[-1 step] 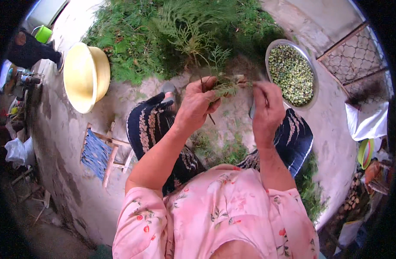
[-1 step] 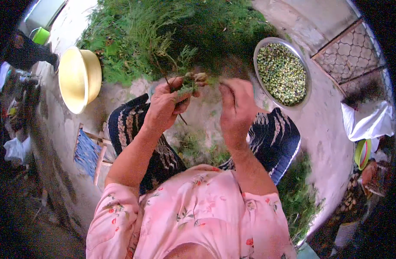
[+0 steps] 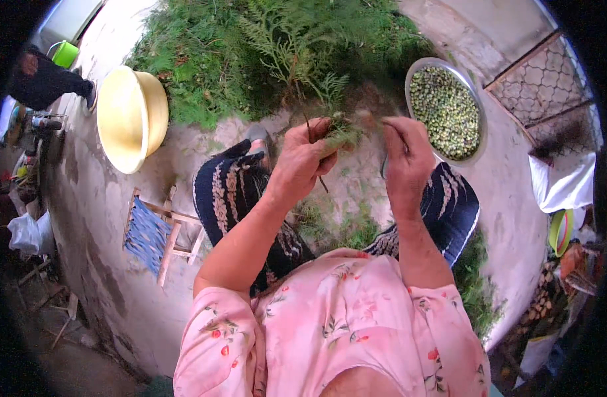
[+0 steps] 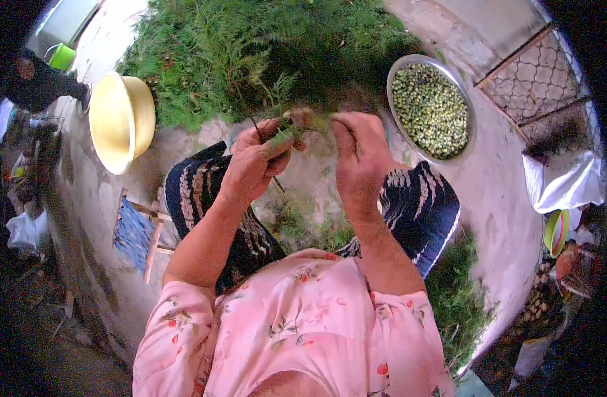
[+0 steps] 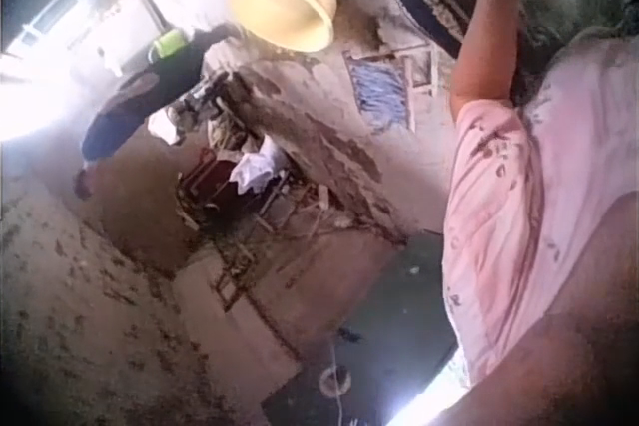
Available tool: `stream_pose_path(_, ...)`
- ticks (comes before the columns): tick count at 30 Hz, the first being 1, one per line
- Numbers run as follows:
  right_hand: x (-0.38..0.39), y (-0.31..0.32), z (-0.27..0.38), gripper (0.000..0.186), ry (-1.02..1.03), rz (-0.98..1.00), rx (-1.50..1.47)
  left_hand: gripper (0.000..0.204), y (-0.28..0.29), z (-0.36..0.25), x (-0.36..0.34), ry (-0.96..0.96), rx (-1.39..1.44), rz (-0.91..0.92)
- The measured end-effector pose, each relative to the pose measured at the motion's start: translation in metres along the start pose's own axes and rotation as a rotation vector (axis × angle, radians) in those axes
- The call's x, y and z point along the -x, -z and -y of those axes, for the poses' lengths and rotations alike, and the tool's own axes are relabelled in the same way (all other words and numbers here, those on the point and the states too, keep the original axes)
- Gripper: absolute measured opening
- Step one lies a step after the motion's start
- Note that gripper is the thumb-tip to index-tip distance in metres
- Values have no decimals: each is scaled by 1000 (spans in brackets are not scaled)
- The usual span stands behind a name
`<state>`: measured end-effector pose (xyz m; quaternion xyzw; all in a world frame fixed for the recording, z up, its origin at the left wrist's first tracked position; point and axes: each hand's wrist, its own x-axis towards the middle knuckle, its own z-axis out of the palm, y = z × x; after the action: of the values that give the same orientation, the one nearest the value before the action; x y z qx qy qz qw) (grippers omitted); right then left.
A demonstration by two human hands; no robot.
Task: The person picks green berries from coniferous branches by hand, collecting them into a container.
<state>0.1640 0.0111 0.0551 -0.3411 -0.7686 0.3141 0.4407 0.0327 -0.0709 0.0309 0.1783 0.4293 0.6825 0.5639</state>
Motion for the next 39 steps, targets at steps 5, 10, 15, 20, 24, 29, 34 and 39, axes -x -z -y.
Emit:
stream_pose_path(5,16,-1,-11,21,-218,391,-389,16,-12,11,29,25,-107,53)
stream_pose_path(10,36,9,-7,24,-436,549,-604,23,-18,25,48,42,-285,15)
stream_pose_path(15,48,15,-10,16,-758,487,-783,19,-24,30,59,140,-120,39)
stream_pose_path(20,52,30,-28,17,-43,388,-54,22,-25,40,64,218,-236,50)
stream_pose_path(24,42,45,-22,22,-849,111,-1177,17,-32,48,66,306,-222,10)
stream_pose_path(29,48,47,-8,25,-516,291,-715,16,-34,58,70,291,-243,-68)
stream_pose_path(34,43,46,-16,33,-375,321,-530,12,-39,56,72,324,-273,-66)
stream_pose_path(39,44,42,-17,32,-554,514,-512,10,-35,61,74,257,-385,-35)
